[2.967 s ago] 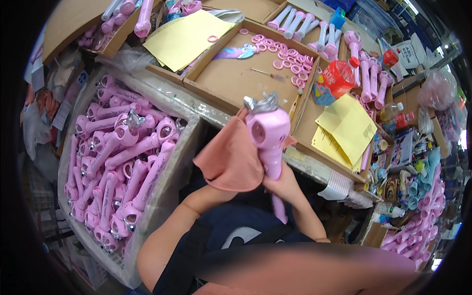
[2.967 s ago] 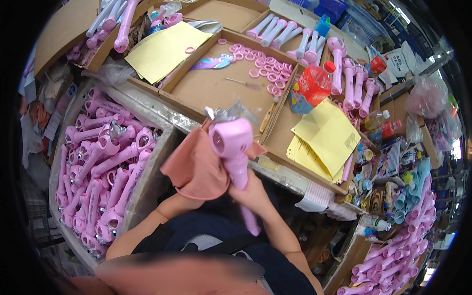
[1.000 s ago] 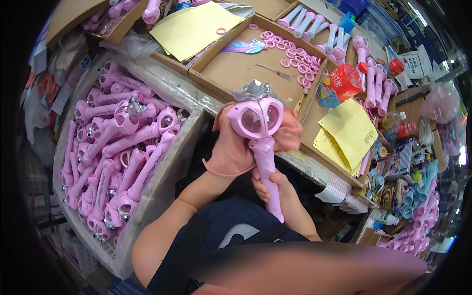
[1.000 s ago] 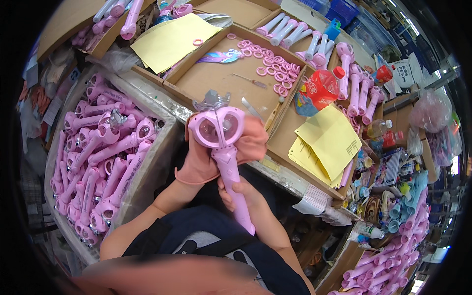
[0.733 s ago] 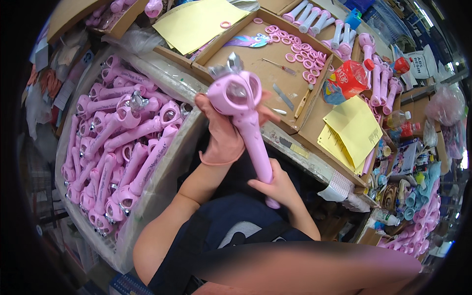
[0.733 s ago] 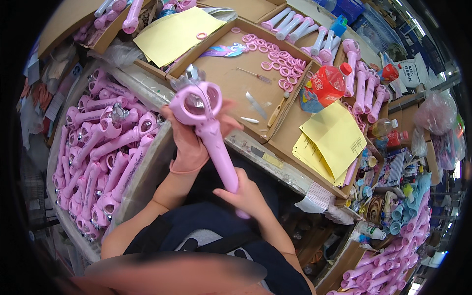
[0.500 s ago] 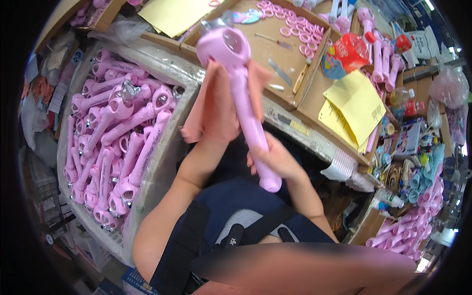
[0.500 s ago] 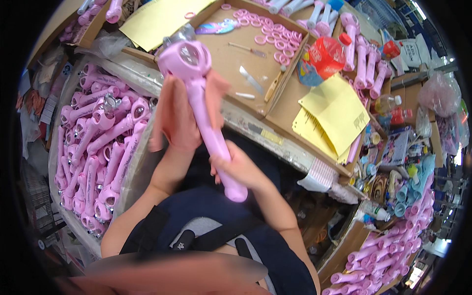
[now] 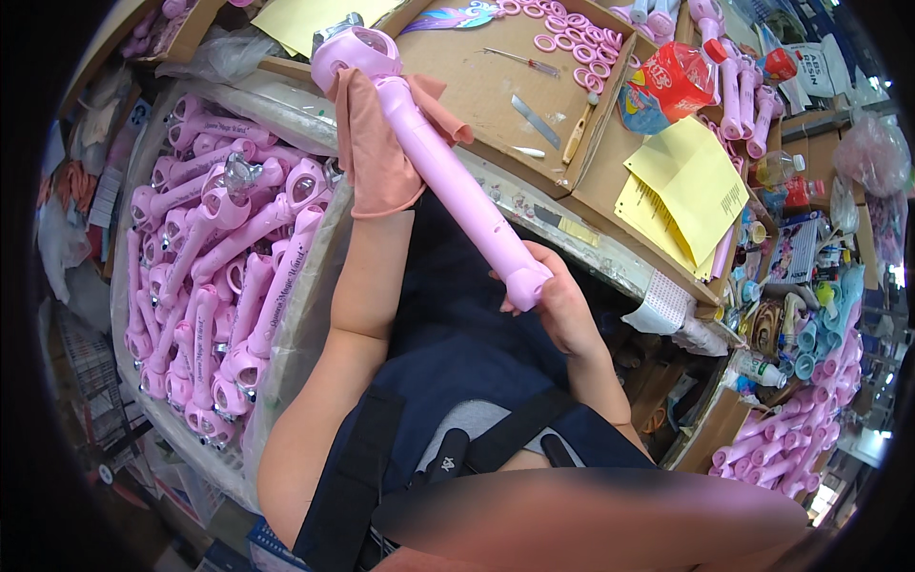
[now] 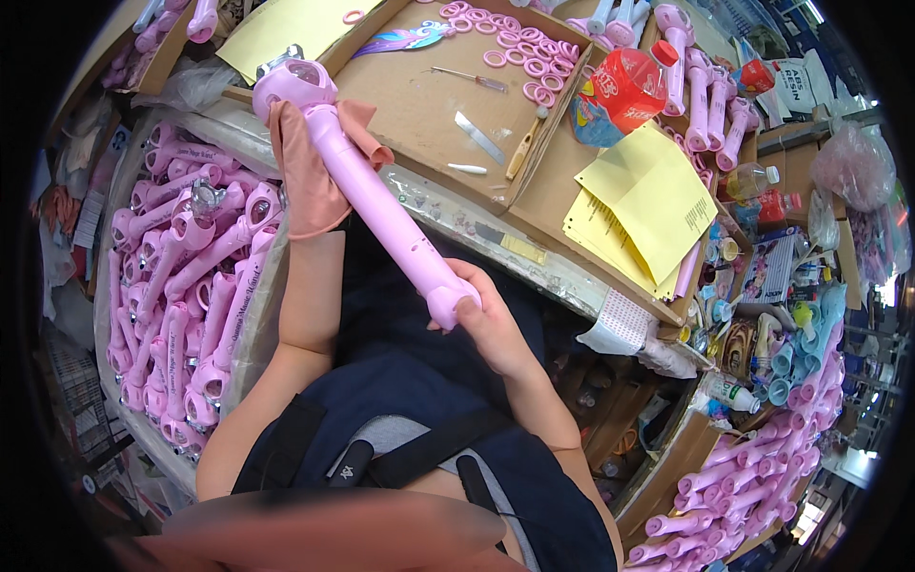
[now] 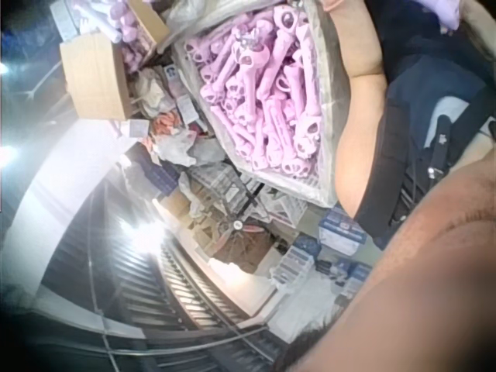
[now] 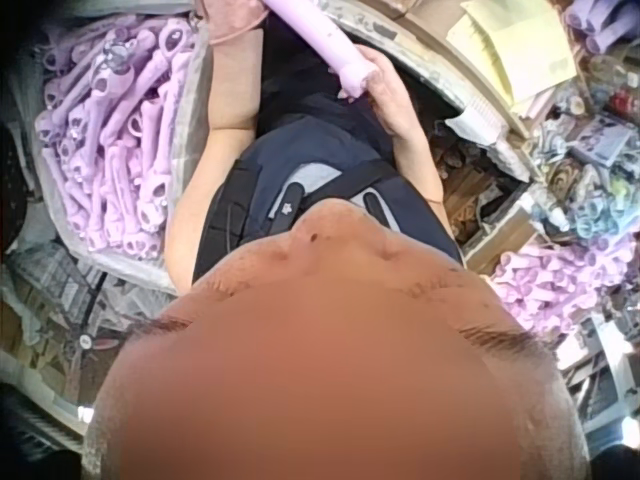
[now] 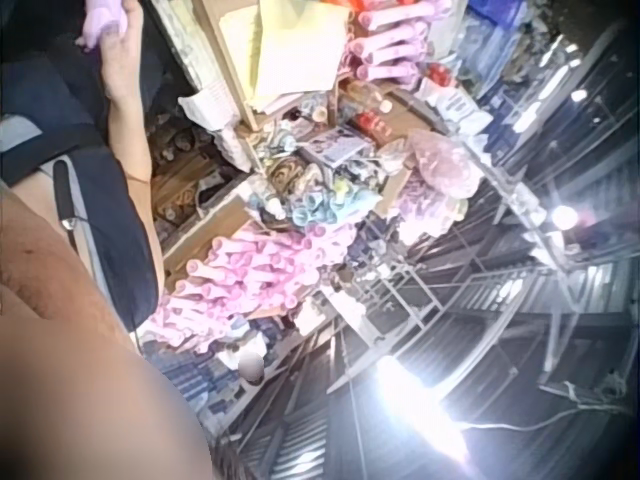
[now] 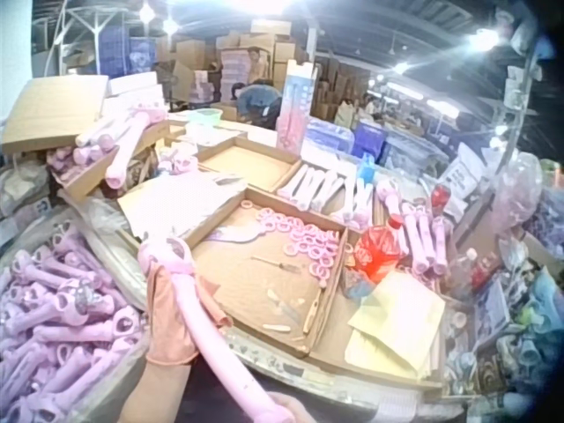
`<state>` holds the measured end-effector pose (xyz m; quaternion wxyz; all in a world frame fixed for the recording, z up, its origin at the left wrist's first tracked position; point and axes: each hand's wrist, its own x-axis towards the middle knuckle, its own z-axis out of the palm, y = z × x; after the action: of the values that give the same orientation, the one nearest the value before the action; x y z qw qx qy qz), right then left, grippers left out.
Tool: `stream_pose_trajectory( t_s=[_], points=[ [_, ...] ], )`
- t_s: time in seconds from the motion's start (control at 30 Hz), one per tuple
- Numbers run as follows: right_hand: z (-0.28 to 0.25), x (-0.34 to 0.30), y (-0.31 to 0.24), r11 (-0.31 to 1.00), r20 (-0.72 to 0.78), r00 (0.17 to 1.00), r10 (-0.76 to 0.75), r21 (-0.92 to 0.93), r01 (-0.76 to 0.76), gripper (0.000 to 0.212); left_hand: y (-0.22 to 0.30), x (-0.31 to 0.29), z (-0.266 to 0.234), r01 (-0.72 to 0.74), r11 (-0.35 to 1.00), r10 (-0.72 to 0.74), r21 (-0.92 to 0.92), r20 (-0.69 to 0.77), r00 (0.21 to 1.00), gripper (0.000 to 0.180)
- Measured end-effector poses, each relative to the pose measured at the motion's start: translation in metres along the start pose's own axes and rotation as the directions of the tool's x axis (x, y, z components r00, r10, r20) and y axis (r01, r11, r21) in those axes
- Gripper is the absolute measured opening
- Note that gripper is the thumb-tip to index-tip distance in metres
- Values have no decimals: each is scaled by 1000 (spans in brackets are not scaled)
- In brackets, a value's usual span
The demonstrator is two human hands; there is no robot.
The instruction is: The person assembles pink light-up wands by inserting a clear plastic piece into the top of each wand and using a small metal tool to adjust internal components. The person handles the wands one at a time, testing the light function after each adjustment.
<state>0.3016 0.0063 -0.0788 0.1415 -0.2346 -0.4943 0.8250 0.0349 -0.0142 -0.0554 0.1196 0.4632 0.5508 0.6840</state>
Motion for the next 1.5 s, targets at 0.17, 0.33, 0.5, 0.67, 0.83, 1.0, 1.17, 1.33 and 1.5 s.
stream_pose_trajectory(
  t_s=[0.17, 0.33, 0.5, 0.67, 0.83, 1.0, 1.17, 1.33, 1.5],
  points=[
    [-2, -1, 19, 962, 121, 988, 91, 247, -119, 71, -2, -3, 0, 48, 980, -53, -196, -24, 998, 66],
    [-1, 9, 21, 963, 257, 962, 96, 221, -155, 58, 9, -16, 12, 208, 877, -214, -434, 37, 976, 69],
    [1, 35, 0, 984, 27, 994, 108, -144, -103, 49, 28, -35, 45, 240, 932, -162, -271, 280, 946, 51],
    [19, 49, -2, 824, -238, 920, -311, -550, 136, 54, 27, -43, 60, 371, 615, -439, -695, 89, 894, 58],
    [21, 40, 2, 580, -240, 892, -382, -814, 30, 56, 25, -54, 49, 237, 785, -267, -572, 33, 963, 41],
    [10, 41, -2, 997, -91, 994, 63, -39, -67, 52, 22, -53, 55, 345, 709, -314, -615, 162, 935, 58],
    [10, 49, -4, 972, -212, 974, -77, -234, 25, 51, 10, -55, 53, 80, 988, -106, 133, 202, 974, 47],
    [8, 55, -5, 930, -284, 940, -190, -360, 79, 64, -5, -74, 58, 18, 888, -227, 460, 402, 887, 43],
    [7, 51, -1, 949, -255, 951, -177, -302, 95, 70, -3, -75, 58, -214, 825, 83, 523, 263, 961, 53]
  ],
)
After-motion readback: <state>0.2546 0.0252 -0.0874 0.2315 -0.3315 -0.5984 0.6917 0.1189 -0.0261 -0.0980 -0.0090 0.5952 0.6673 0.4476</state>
